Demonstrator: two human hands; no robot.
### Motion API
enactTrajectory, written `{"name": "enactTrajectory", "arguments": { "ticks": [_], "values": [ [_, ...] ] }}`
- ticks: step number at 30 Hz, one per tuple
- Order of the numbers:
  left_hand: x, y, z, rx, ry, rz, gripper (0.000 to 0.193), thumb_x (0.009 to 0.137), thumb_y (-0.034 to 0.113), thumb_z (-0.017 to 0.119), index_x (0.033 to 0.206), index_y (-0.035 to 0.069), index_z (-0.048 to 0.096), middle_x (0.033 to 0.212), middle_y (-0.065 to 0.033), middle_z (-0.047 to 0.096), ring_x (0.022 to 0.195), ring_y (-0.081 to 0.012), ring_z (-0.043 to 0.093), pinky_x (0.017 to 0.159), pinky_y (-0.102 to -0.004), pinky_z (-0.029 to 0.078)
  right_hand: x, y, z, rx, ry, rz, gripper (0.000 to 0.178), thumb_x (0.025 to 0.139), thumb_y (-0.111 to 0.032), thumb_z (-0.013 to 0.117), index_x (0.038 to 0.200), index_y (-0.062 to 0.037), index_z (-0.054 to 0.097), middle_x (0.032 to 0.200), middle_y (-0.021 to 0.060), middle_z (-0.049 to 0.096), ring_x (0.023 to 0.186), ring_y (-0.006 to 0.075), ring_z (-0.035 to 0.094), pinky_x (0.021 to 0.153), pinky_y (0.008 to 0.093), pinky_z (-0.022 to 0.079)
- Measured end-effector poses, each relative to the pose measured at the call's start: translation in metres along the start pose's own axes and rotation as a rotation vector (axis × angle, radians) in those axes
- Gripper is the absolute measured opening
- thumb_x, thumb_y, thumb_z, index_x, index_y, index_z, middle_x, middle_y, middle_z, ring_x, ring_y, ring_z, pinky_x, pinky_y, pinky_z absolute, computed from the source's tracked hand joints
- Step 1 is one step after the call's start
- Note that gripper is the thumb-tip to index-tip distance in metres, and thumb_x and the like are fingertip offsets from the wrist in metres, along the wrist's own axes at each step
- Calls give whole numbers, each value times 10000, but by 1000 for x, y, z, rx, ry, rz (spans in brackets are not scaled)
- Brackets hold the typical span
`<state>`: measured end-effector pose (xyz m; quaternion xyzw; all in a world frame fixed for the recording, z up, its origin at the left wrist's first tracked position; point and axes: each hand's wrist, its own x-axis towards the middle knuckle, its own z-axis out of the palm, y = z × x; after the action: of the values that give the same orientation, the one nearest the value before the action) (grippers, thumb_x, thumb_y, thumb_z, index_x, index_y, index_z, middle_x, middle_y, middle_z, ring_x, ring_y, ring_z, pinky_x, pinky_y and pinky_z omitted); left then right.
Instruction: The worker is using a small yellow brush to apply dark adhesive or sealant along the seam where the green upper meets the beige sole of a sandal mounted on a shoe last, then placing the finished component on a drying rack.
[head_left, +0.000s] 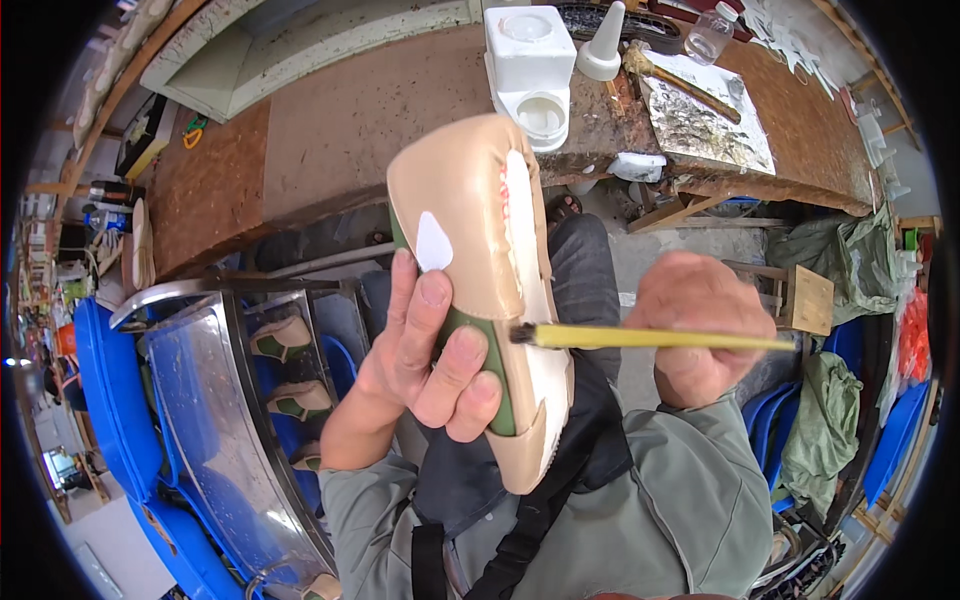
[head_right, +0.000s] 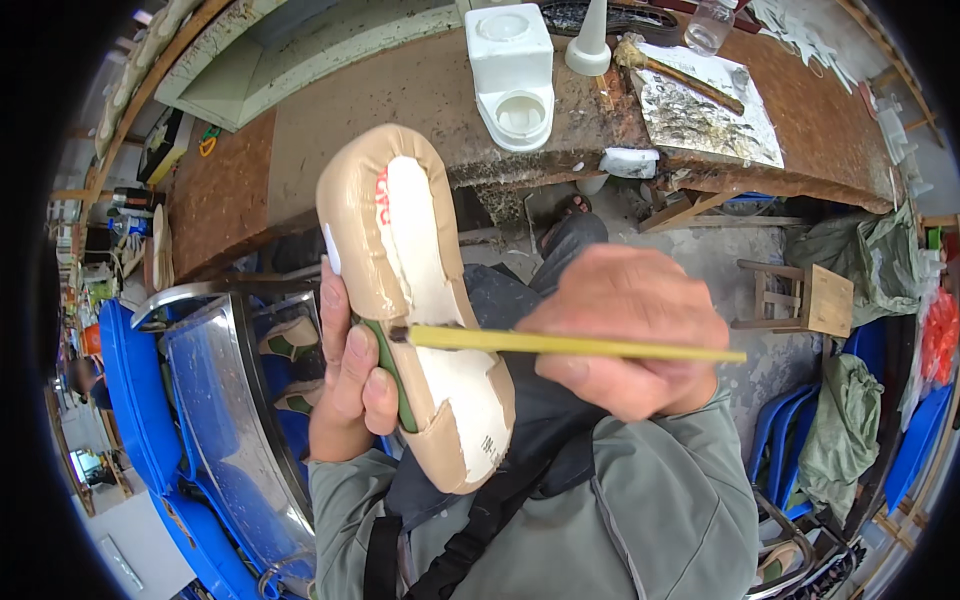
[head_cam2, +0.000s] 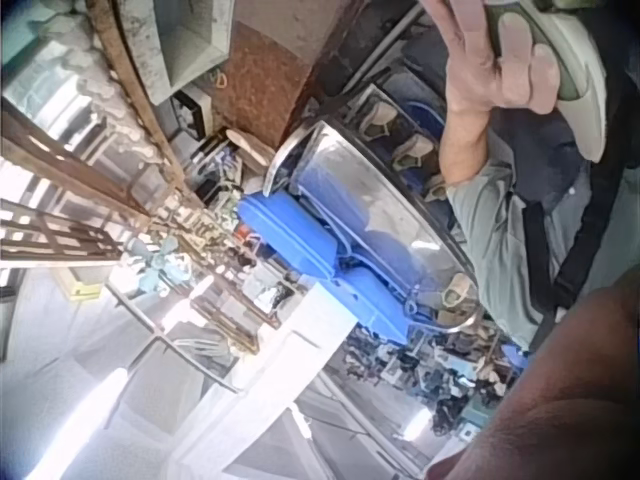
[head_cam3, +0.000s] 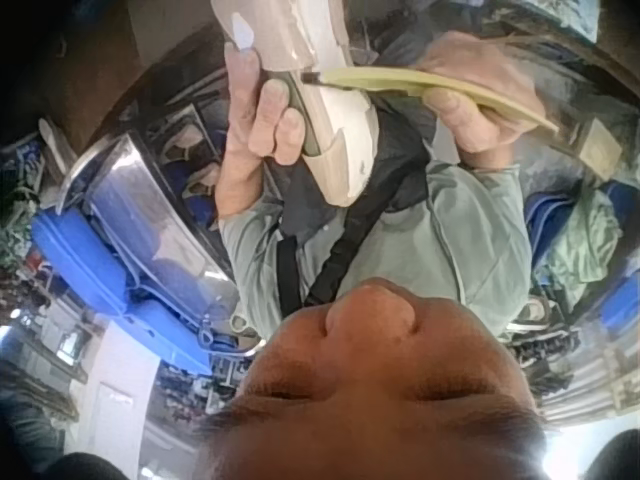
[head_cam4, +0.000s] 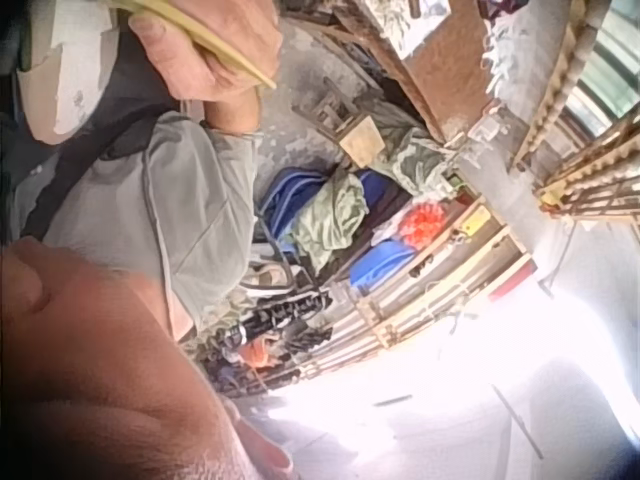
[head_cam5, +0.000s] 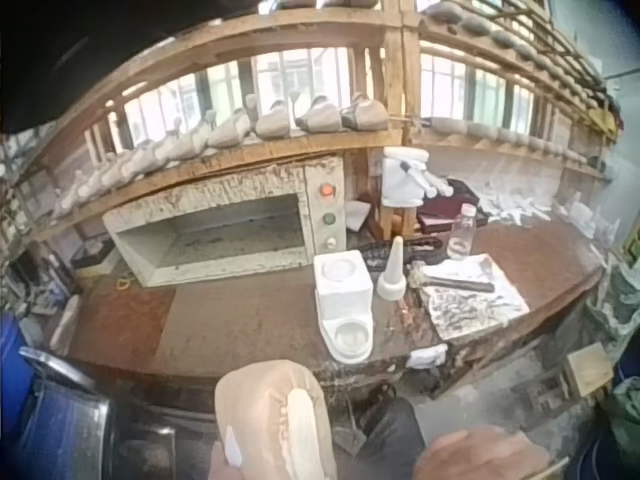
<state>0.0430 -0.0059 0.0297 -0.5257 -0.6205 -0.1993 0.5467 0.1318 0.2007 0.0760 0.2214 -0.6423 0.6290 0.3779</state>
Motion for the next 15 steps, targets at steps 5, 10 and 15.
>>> {"name": "enactTrajectory", "arguments": {
  "ticks": [5, 10, 15],
  "values": [
    [0, 5, 3, -33, -56, -83, 768, 739, -40, 683, 1312, -16, 173, 1201, -154, 232, 1208, -388, 403, 866, -441, 559, 30, 30, 5, -79, 51, 108, 95, 758, -32, 630, 812, 44, 649, 698, 120, 644, 561, 181, 594, 501, 281, 464],
    [-51, 13, 10, -215, -257, -405, 525, 962, 286, 227, 1412, 21, 175, 1514, -170, 67, 1317, -341, 329, 1050, -396, 386, 10, 53, -3, -79, -84, 61, 125, 782, -47, 645, 870, 41, 646, 724, 113, 636, 614, 180, 571, 556, 310, 462],
    [-65, -18, 65, -289, 68, -475, 592, 835, 171, 632, 1292, -32, 315, 1341, -220, 336, 1192, -414, 456, 976, -471, 441, 0, 89, -29, 97, 249, 658, 117, 815, -94, 651, 840, 20, 648, 721, 84, 627, 572, 120, 545, 523, 231, 418]
  ]
}}
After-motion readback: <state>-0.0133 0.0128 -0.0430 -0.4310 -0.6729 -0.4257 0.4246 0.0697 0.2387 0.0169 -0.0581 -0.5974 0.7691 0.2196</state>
